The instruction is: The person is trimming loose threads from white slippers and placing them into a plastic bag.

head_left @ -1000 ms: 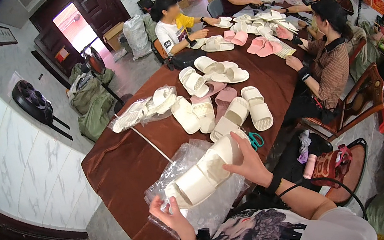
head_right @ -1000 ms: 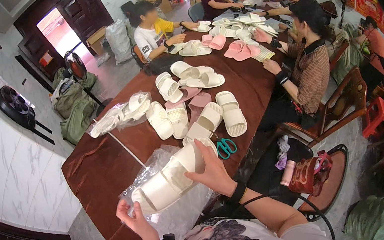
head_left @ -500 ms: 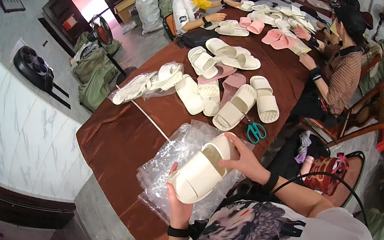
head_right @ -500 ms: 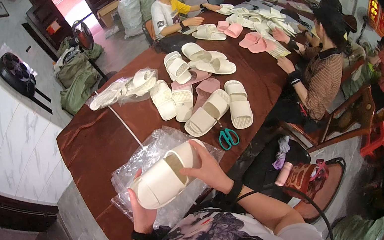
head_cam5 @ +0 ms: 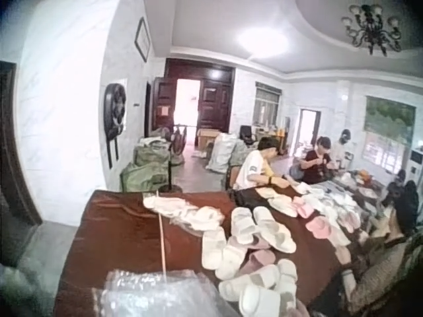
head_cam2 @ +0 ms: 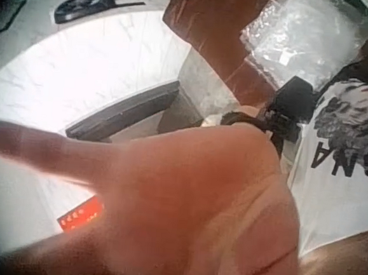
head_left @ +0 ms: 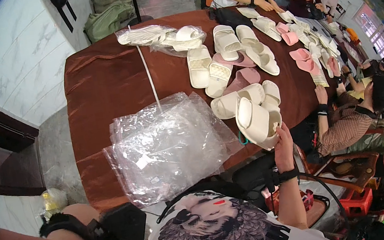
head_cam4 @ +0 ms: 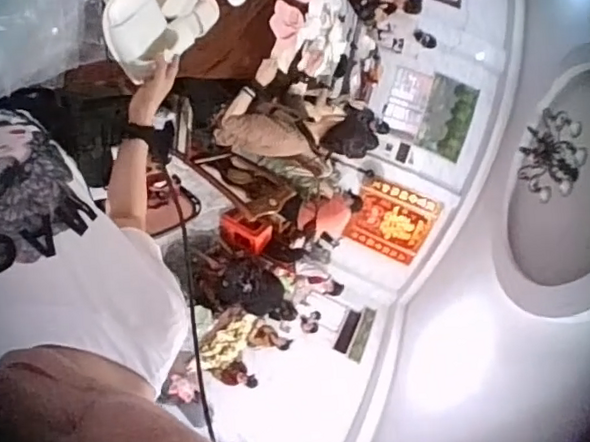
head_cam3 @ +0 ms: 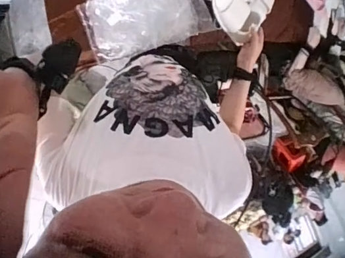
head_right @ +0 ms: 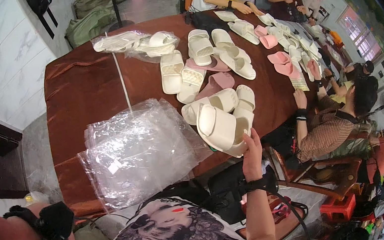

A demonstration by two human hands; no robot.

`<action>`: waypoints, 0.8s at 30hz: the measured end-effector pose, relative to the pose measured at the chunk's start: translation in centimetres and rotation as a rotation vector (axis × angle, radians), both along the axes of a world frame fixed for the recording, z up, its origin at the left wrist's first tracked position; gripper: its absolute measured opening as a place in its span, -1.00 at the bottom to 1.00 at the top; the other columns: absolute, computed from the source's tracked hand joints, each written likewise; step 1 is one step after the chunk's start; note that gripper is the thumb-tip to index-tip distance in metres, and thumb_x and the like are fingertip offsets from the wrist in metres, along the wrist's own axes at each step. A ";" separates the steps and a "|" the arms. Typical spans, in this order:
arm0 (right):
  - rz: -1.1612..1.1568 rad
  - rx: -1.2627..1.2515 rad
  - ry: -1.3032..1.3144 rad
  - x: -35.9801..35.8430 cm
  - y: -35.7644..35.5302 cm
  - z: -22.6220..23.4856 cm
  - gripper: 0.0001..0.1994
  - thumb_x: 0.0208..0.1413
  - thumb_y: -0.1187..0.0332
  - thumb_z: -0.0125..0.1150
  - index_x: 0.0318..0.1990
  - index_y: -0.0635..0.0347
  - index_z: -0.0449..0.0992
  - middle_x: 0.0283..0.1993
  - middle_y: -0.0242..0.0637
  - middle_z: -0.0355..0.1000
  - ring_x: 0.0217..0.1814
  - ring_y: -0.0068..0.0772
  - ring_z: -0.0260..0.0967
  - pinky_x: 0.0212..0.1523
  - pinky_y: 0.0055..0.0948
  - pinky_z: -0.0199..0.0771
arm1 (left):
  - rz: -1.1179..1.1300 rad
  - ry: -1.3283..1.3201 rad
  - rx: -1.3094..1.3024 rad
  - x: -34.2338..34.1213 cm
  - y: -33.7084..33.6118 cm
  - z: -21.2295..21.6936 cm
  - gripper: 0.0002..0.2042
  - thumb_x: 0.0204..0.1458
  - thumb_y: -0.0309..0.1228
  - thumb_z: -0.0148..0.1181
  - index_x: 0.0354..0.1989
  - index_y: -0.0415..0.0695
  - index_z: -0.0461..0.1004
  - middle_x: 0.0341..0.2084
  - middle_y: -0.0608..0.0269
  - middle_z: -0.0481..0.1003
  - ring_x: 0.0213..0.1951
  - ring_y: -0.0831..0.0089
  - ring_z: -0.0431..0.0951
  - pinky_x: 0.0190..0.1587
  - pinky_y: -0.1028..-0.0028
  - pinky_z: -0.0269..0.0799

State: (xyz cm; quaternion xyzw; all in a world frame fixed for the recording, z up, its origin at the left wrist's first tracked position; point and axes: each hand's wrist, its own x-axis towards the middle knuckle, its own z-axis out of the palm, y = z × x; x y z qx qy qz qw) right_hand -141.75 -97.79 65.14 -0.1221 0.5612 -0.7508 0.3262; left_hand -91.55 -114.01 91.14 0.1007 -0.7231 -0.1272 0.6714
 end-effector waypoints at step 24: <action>-0.395 0.264 0.185 -20.9 -5.0 -6.7 -0.29 -0.02 0.20 0.34 0.22 0.38 0.17 0.09 -0.11 0.31 -0.03 -0.25 0.39 -0.07 -0.30 0.44 | 0.004 -0.370 0.155 -13.9 -2.9 0.1 -0.34 0.07 -0.06 0.13 0.26 -0.21 0.19 0.25 -0.11 0.17 0.31 -0.03 0.12 0.34 -0.06 -0.05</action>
